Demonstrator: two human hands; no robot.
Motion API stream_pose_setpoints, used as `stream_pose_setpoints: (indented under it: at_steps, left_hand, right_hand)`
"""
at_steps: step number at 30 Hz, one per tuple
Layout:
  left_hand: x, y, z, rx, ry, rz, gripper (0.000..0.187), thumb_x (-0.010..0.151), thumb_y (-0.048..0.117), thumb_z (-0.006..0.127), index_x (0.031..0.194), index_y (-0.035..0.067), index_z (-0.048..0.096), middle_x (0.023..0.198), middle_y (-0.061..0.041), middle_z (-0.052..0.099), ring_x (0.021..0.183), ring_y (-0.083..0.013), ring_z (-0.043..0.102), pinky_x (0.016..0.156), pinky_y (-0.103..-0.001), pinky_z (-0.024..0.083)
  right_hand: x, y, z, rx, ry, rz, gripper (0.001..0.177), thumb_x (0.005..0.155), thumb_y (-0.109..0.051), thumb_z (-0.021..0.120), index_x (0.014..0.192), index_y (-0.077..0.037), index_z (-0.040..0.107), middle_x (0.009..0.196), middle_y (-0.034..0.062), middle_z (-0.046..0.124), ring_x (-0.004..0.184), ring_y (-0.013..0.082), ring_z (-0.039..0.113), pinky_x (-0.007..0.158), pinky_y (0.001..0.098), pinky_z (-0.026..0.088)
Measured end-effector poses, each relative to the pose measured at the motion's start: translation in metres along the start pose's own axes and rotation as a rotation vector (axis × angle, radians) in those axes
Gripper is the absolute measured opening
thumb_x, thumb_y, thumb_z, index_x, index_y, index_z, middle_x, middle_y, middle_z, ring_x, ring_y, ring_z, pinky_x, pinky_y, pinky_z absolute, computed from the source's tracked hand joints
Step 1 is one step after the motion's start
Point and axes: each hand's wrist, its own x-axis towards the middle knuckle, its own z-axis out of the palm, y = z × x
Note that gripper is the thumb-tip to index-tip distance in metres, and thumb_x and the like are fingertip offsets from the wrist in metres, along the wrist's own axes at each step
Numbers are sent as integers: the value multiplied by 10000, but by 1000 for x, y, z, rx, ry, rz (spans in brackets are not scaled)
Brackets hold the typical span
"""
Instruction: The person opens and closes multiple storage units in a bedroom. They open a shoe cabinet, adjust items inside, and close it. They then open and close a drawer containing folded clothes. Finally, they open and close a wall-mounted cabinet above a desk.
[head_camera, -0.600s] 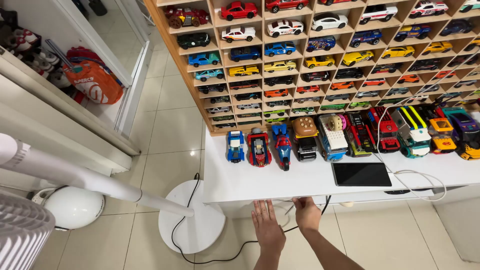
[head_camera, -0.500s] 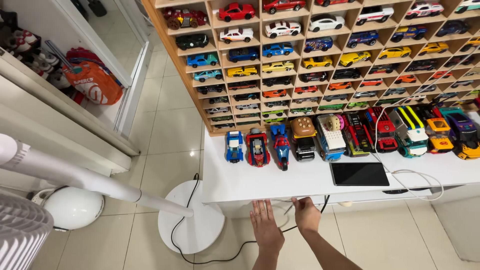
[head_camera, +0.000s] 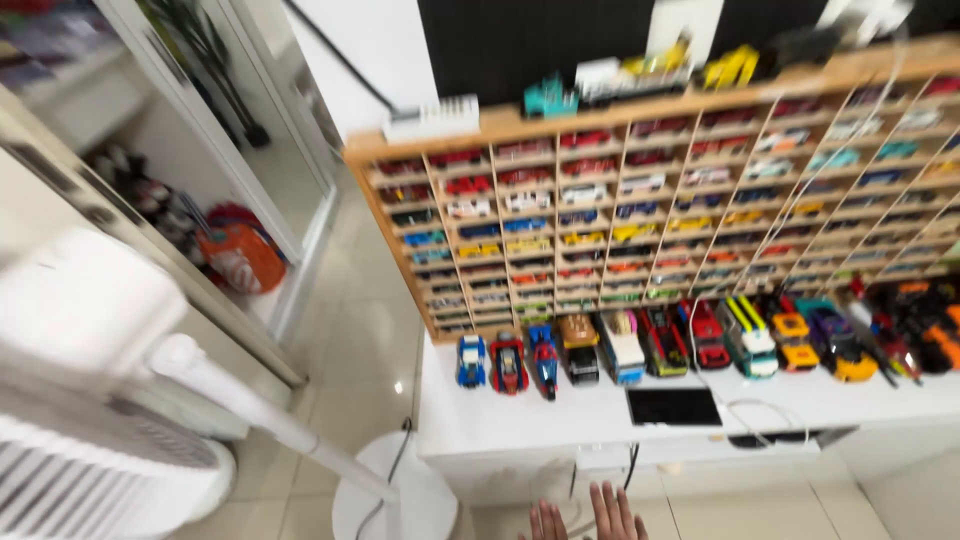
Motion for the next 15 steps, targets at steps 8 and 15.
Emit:
stream_pose_setpoints:
  at_steps: [8,15]
  left_hand:
    - [-30,31,-109,29,-20,-36,987,891,310,697,1613,61,72,1708,-125,-15,1577,-317,-38,1233,-627,26]
    - [-70,52,-136,23,20,-52,999,890,324,694,1622,58,68,1715,-129,-24,1584,-313,-47,1239,-630,18]
  right_hand:
    - [-32,-1,-107,-38,-54,-23,981,819,-361,753,1597,-258,164,1673,13,221,1544,246,176,1183,456,277]
    - [-69,10,-159,-15,-20,-7,1008,799,-322,789,1601,-300,179,1707,-24,118,1585,232,105,1244,460,234]
